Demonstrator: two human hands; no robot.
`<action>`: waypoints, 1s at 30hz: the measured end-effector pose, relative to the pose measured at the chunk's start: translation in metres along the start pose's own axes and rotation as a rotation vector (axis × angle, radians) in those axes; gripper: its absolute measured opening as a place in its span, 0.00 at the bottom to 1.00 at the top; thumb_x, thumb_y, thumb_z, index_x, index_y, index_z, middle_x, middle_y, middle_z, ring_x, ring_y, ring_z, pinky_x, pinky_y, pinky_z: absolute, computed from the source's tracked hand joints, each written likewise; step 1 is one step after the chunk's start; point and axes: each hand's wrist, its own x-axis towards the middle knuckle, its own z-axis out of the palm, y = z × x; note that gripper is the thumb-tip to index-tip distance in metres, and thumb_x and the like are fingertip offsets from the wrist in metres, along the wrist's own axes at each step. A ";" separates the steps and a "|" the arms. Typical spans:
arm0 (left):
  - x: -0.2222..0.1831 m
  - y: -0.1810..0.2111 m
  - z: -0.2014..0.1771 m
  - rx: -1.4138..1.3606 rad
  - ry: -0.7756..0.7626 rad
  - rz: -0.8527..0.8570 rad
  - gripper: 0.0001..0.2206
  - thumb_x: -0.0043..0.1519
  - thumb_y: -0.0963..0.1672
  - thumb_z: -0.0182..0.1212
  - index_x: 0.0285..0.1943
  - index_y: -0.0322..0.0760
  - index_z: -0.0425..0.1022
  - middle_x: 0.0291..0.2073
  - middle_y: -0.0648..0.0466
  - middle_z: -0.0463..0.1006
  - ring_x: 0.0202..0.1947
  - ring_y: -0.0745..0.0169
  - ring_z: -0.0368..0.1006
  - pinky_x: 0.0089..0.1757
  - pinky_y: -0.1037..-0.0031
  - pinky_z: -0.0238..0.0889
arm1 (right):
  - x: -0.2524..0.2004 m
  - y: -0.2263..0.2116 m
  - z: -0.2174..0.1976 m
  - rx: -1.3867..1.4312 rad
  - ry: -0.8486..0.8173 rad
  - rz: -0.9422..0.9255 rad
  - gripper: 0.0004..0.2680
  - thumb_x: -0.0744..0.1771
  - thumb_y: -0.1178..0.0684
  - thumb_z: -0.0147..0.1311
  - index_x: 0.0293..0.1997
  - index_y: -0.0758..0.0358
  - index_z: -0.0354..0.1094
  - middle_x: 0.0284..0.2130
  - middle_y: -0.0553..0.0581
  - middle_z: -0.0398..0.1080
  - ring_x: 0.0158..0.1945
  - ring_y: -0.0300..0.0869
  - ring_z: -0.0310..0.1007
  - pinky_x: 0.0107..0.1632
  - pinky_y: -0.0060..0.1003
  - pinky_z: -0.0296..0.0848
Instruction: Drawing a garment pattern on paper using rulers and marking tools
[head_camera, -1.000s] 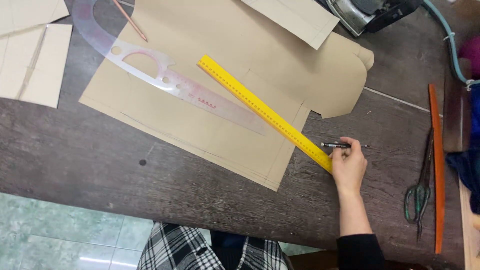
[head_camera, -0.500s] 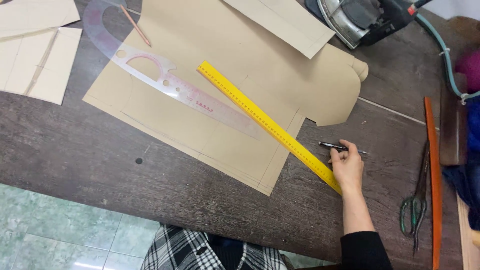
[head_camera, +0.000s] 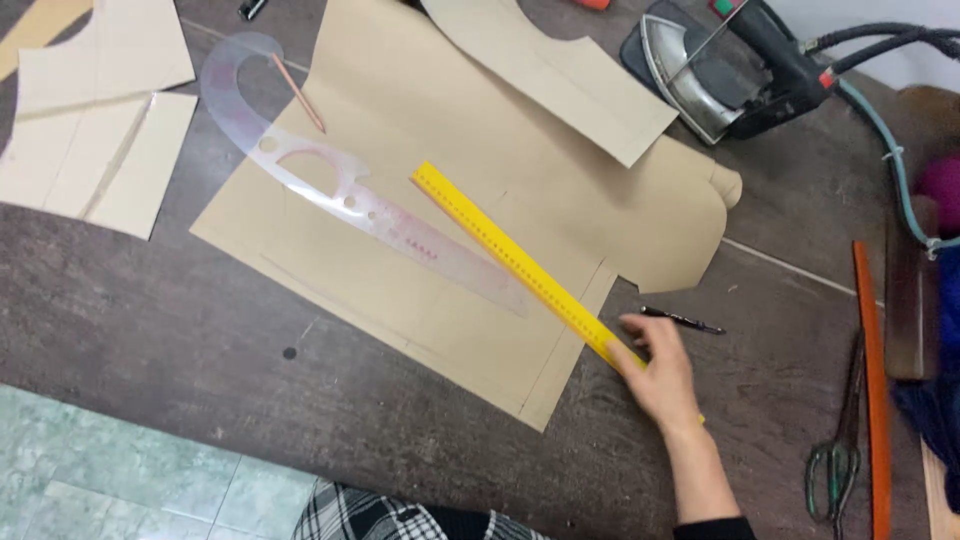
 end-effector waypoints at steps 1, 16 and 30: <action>-0.020 0.000 -0.060 0.027 -0.030 -0.018 0.23 0.66 0.54 0.41 0.72 0.66 0.50 0.71 0.66 0.44 0.71 0.61 0.37 0.62 0.35 0.28 | 0.001 -0.005 0.001 -0.069 -0.137 -0.103 0.15 0.60 0.51 0.58 0.50 0.57 0.69 0.44 0.55 0.69 0.50 0.45 0.67 0.52 0.41 0.66; 0.168 -0.120 -0.121 0.370 1.301 -0.134 0.27 0.53 0.60 0.55 0.60 0.60 0.64 0.62 0.56 0.62 0.64 0.49 0.54 0.54 0.36 0.49 | 0.001 -0.018 0.004 -0.173 -0.286 0.090 0.25 0.57 0.57 0.52 0.62 0.48 0.57 0.45 0.51 0.61 0.44 0.46 0.69 0.44 0.45 0.69; 0.144 -0.118 -0.146 0.318 1.469 0.121 0.20 0.58 0.49 0.57 0.58 0.43 0.66 0.51 0.48 0.70 0.51 0.49 0.66 0.49 0.56 0.56 | -0.004 -0.013 -0.015 -0.003 -0.056 -0.194 0.15 0.60 0.54 0.59 0.51 0.53 0.68 0.33 0.48 0.69 0.34 0.39 0.70 0.38 0.32 0.66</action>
